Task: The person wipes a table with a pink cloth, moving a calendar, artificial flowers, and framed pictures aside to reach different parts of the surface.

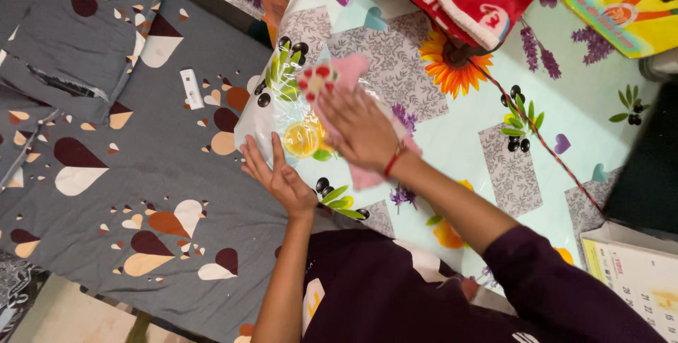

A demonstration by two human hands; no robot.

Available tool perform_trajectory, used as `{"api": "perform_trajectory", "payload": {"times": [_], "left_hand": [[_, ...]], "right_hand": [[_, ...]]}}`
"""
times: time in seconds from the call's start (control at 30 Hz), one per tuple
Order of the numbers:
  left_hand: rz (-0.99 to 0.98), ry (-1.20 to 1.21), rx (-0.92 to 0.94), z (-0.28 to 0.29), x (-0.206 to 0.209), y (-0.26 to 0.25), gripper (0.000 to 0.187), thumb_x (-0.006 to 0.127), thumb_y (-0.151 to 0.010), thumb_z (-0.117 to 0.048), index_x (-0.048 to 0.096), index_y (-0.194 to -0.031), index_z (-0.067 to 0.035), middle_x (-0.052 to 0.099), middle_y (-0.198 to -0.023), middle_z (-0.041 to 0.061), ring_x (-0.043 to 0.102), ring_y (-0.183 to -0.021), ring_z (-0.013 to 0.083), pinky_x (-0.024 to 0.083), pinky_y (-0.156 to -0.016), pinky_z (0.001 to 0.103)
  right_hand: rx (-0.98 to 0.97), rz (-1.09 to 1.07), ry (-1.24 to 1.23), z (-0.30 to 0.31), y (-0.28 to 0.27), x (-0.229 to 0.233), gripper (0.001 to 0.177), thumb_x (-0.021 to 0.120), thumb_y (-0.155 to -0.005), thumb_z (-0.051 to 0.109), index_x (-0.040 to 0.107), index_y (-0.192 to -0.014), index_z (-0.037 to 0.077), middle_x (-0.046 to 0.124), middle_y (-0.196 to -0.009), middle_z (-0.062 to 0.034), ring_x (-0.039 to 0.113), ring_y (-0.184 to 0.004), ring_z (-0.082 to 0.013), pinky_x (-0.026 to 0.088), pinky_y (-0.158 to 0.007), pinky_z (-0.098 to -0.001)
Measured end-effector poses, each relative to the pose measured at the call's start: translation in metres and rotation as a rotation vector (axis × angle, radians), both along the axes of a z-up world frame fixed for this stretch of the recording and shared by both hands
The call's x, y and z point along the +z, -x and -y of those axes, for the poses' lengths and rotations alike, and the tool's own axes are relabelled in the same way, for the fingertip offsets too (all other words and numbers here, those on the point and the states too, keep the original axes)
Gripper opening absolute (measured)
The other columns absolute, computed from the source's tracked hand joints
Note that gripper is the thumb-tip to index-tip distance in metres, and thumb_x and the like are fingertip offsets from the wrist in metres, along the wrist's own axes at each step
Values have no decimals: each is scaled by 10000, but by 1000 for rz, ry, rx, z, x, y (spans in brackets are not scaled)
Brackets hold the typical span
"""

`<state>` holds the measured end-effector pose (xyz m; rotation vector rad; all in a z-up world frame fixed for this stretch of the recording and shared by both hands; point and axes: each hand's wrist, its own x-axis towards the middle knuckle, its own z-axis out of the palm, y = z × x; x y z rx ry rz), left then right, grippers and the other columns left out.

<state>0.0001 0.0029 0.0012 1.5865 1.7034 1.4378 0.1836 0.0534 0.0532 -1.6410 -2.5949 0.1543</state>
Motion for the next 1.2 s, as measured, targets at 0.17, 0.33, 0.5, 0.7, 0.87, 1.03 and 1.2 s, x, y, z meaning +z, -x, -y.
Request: {"api": "perform_trajectory", "payload": {"times": [0.17, 0.33, 0.5, 0.7, 0.87, 1.03, 1.2], "left_hand": [[-3, 14, 4, 2, 1, 0, 695, 172, -1123, -516, 587, -1501, -106, 281, -1707, 211, 155, -1625, 438, -24, -1296, 642], [-4, 22, 2, 2, 1, 1, 695, 171, -1128, -509, 582, -1506, -97, 281, -1707, 212, 152, -1623, 433, -24, -1293, 641], [-2, 24, -13, 2, 0, 0, 684, 170, -1137, -489, 569, -1515, -81, 283, -1710, 209, 148, -1627, 429, -20, -1298, 642], [-3, 21, -16, 2, -2, 2, 682, 180, -1131, -481, 584, -1499, -71, 280, -1707, 202, 138, -1625, 417, -33, -1294, 640], [-3, 32, -13, 1, -3, 2, 676, 186, -1137, -476, 574, -1506, -63, 266, -1715, 206, 125, -1626, 425, -46, -1289, 652], [5, 37, -4, 1, 1, 0, 678, 187, -1136, -480, 581, -1505, -70, 275, -1712, 196, 137, -1624, 423, -30, -1291, 643], [3, 45, -14, 3, 2, 2, 686, 183, -1138, -484, 580, -1510, -67, 276, -1714, 190, 146, -1625, 416, -18, -1296, 634]], "right_hand": [[-183, -65, -40, -108, -20, 9, 688, 337, -1109, 481, 237, -1644, 59, 237, -1720, -127, 205, -1597, -313, 103, -1290, -510], [-96, -55, -58, -49, 1, 3, 711, 377, -1095, 482, 241, -1633, 38, 245, -1702, -164, 218, -1566, -343, 116, -1264, -534], [84, -88, 73, 96, 20, 7, 799, 437, -992, 571, 283, -1615, 95, 277, -1688, -109, 248, -1562, -312, 152, -1259, -556], [-96, 9, 39, 43, -29, -3, 780, 407, -1024, 566, 259, -1619, 85, 247, -1691, -139, 202, -1553, -353, 123, -1241, -555], [-368, -80, 2, -74, -84, 11, 752, 346, -1069, 549, 250, -1640, 70, 245, -1701, -157, 203, -1563, -374, 133, -1258, -543], [-245, -87, -86, -43, -56, 4, 723, 369, -1111, 515, 242, -1639, 39, 259, -1707, -182, 223, -1577, -366, 98, -1265, -552], [108, -76, 26, 104, 6, 3, 802, 417, -1010, 588, 253, -1613, 84, 284, -1670, -147, 244, -1547, -335, 121, -1251, -562]]}}
